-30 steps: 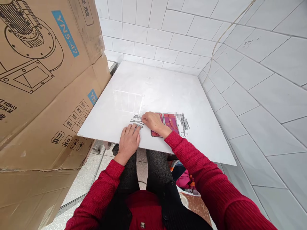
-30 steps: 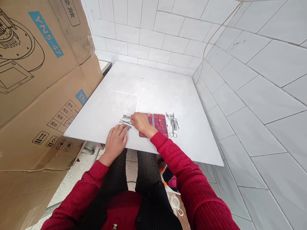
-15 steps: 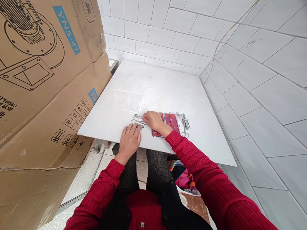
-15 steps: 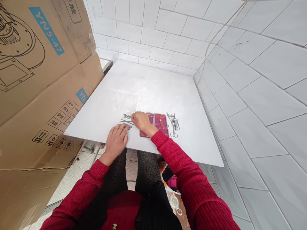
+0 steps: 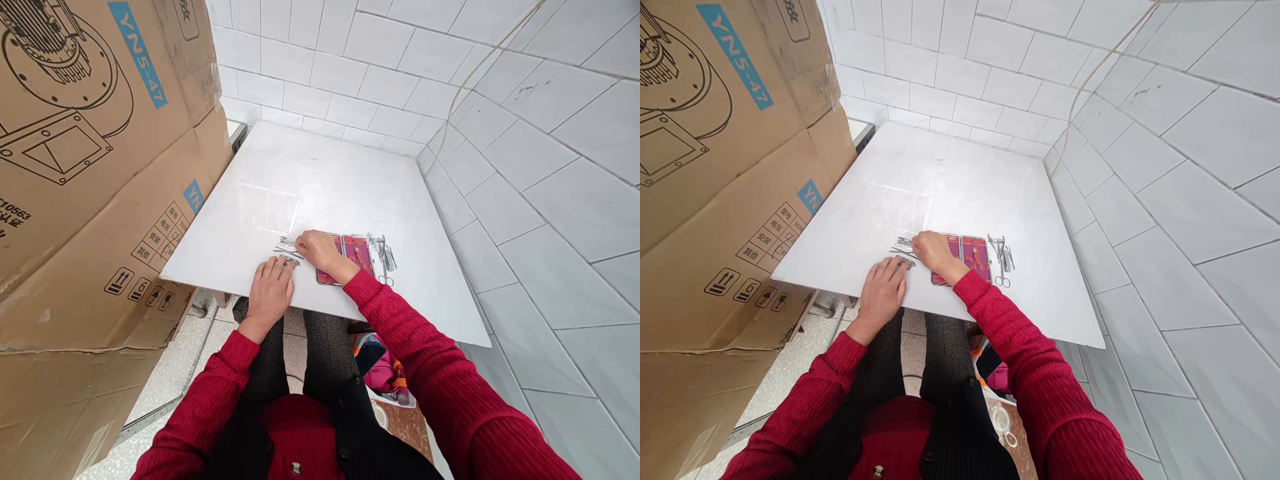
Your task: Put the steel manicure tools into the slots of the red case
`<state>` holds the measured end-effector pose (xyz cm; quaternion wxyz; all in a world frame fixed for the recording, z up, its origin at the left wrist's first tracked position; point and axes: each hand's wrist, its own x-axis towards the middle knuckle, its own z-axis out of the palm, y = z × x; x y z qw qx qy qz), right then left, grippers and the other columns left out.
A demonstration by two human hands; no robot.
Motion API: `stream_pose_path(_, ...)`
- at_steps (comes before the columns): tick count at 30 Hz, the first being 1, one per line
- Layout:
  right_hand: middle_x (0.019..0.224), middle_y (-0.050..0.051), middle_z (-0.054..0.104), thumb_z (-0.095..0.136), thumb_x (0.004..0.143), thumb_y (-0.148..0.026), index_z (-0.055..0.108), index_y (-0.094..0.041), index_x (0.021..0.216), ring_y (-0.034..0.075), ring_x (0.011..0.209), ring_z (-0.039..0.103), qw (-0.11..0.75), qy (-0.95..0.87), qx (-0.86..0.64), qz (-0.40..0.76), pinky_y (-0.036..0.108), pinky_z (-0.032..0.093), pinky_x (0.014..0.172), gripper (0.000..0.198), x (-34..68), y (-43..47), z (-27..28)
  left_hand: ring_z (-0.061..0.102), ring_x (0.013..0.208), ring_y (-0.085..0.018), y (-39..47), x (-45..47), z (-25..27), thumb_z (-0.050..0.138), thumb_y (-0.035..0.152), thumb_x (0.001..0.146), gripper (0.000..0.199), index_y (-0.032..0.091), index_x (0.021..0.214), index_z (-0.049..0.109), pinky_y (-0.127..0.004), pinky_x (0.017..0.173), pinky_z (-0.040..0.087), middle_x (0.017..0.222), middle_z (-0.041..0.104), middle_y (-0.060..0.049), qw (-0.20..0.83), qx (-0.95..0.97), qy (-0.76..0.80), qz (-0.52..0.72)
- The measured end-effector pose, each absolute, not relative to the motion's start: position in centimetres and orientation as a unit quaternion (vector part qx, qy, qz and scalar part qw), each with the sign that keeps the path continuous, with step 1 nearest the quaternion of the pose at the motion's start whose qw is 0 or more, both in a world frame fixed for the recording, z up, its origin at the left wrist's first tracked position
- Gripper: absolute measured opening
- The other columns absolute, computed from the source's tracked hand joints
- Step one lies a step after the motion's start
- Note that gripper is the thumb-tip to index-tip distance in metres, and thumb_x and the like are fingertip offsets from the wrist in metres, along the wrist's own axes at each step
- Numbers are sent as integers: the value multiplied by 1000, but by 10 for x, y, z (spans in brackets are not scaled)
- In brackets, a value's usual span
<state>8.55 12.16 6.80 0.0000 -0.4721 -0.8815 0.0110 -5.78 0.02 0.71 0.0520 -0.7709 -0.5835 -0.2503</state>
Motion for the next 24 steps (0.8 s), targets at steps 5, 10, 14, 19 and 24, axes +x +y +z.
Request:
stream_pose_path(5,100,14,75,47,98,-21,75,-16,99,24,93,67,-25,-879,-476,4,30,39,72,29,81,126,67,49,134,-31,0,-58,7,44,20,98,41,20,137,58,-50,114,36,140,60,-13,43,-769,-584,-258)
stream_pose_path(10,97,14,76,52,90,-14,75,-16,93,25,88,69,-54,-867,-495,6,30,41,69,24,76,130,68,50,133,-31,0,-57,7,43,21,99,40,19,135,59,-49,114,36,140,59,-12,49,-768,-585,-255)
stream_pose_path(14,95,12,76,54,86,-13,75,-17,92,24,86,69,-57,-863,-501,24,29,41,69,23,76,131,67,51,132,-30,0,-58,6,44,21,99,39,19,135,59,-48,114,36,140,60,-12,57,-770,-582,-255)
stream_pose_path(19,93,10,75,54,86,-14,73,-17,89,21,83,67,-33,-860,-506,64,27,39,67,19,79,128,70,51,132,-31,0,-58,4,46,21,99,39,17,135,60,-48,114,37,139,60,-13,67,-768,-583,-257)
stream_pose_path(24,81,4,71,53,84,-13,65,-17,80,15,71,60,116,-831,-517,171,25,37,63,13,95,130,71,51,132,-31,1,-58,4,46,20,99,38,16,134,60,-48,113,38,139,61,-12,70,-769,-582,-256)
